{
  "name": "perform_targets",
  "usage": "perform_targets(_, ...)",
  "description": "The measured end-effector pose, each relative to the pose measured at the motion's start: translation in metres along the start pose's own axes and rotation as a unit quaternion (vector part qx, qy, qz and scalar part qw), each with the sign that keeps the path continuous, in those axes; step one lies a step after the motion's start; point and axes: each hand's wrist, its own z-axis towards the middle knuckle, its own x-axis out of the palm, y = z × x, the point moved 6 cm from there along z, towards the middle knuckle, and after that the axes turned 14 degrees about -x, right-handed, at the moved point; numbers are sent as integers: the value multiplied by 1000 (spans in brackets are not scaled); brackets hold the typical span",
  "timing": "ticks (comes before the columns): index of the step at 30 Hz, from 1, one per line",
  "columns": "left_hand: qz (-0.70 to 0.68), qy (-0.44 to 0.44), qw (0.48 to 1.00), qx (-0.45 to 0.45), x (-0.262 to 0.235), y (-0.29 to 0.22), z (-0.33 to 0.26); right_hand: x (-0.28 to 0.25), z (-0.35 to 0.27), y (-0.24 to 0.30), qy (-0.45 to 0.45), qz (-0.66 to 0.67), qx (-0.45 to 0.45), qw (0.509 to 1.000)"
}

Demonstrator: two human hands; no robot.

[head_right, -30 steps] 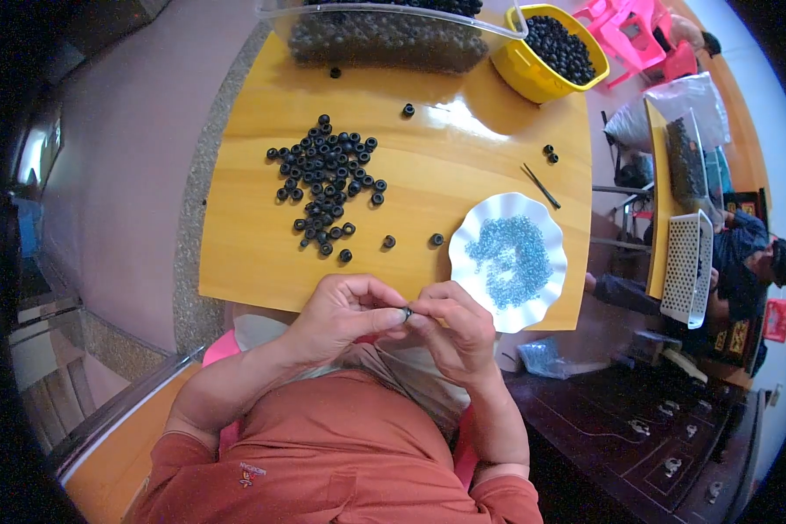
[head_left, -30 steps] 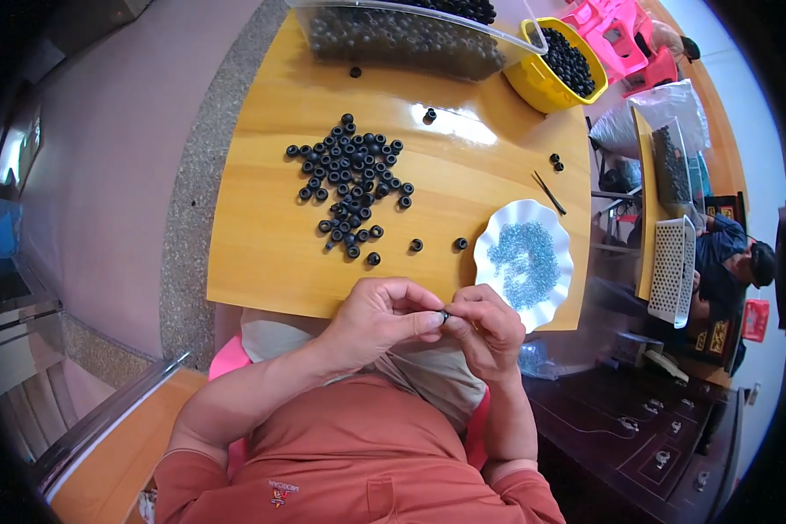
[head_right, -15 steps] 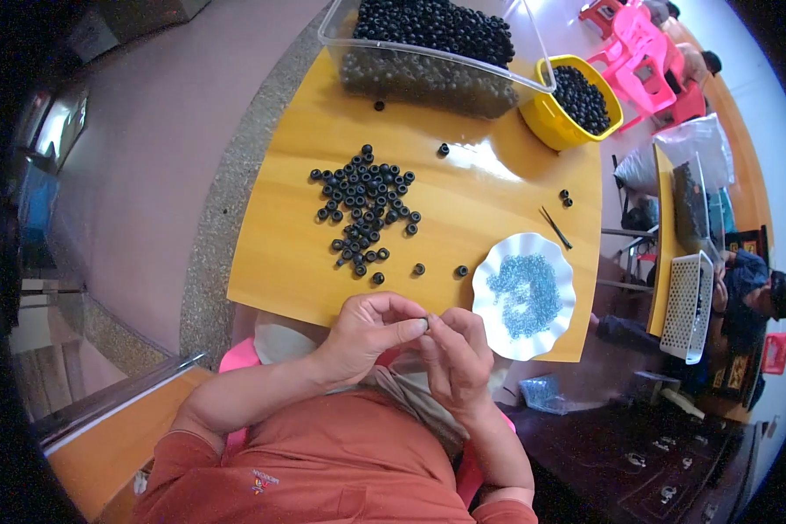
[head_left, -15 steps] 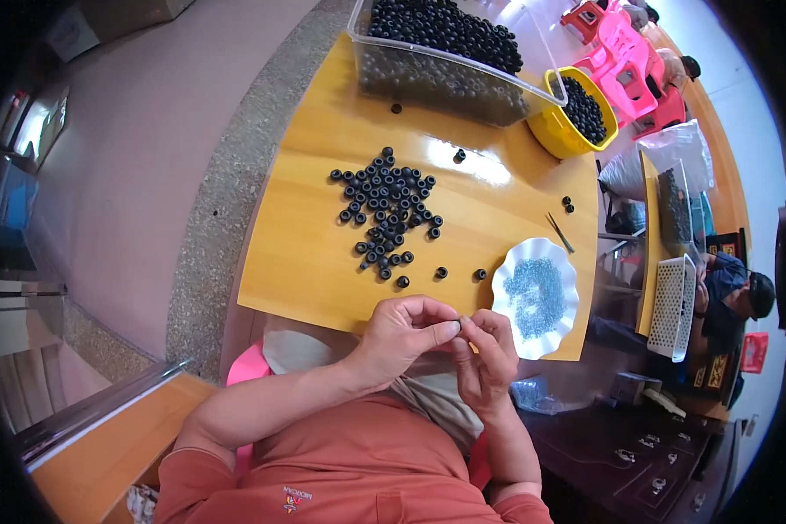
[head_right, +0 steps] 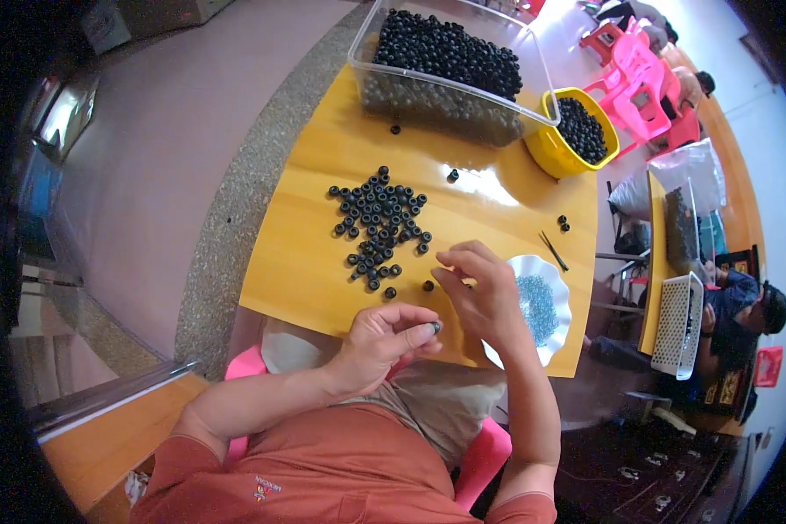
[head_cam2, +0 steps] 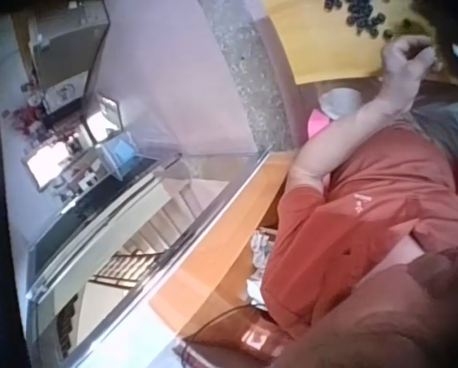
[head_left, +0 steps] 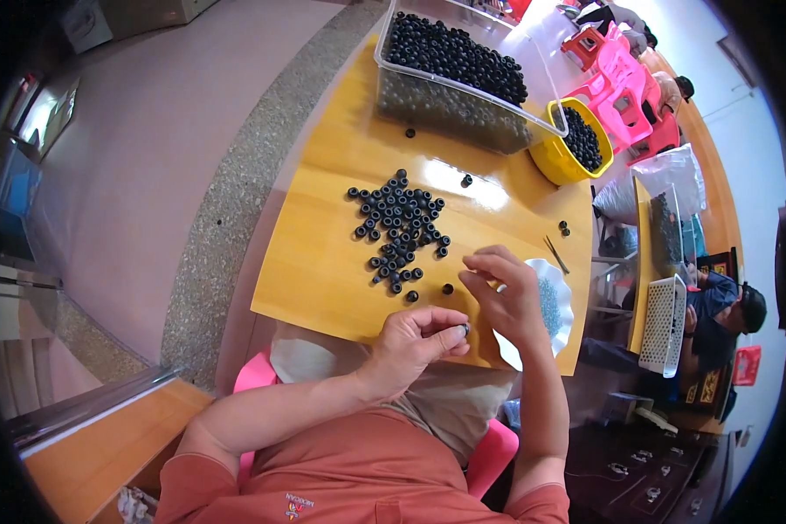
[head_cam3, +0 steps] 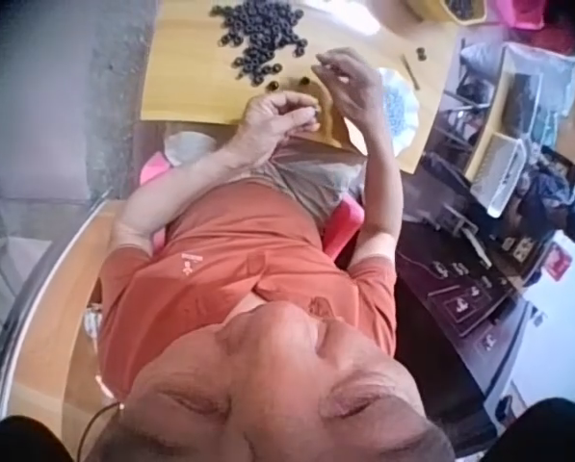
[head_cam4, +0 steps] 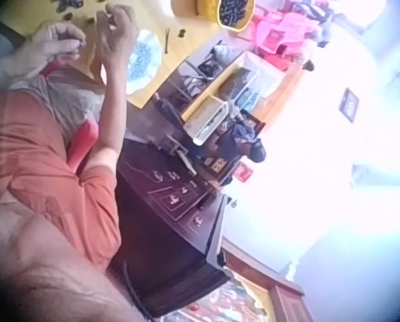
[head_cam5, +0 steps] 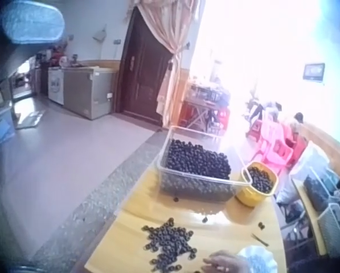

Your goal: The person is manually inserting small metal pins into black plastic hardware components at a workshop table.

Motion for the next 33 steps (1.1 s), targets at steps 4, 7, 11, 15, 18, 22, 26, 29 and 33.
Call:
perform_targets(4,-2,-2,1000,9,0,1,1,22,23,-10,48,-73,-70,994)
perform_targets(7,-1,-2,1000,12,-2,0,0,38,35,-14,85,-179,-113,974)
perform_targets(11,3,-10,1000,5,-2,-2,-1,47,40,-23,99,-206,-144,963)
perform_targets(15,4,-7,1000,12,-3,-5,-1,44,40,-28,97,-206,-124,966)
perform_targets(18,3,-15,1000,15,-4,-6,-1,47,45,-24,111,-227,-137,958)
perform_targets(22,4,-16,1000,19,-4,-7,-1,55,53,-8,164,-264,-173,935)
perform_targets(26,5,-14,1000,17,-4,-7,0,57,55,-12,173,-269,-176,931)
perform_targets(29,4,-16,1000,20,-3,-9,-2,58,54,-17,168,-271,-180,931)
perform_targets(33,11,-19,1000,17,-3,-9,-2,53,51,-22,167,-273,-153,935)
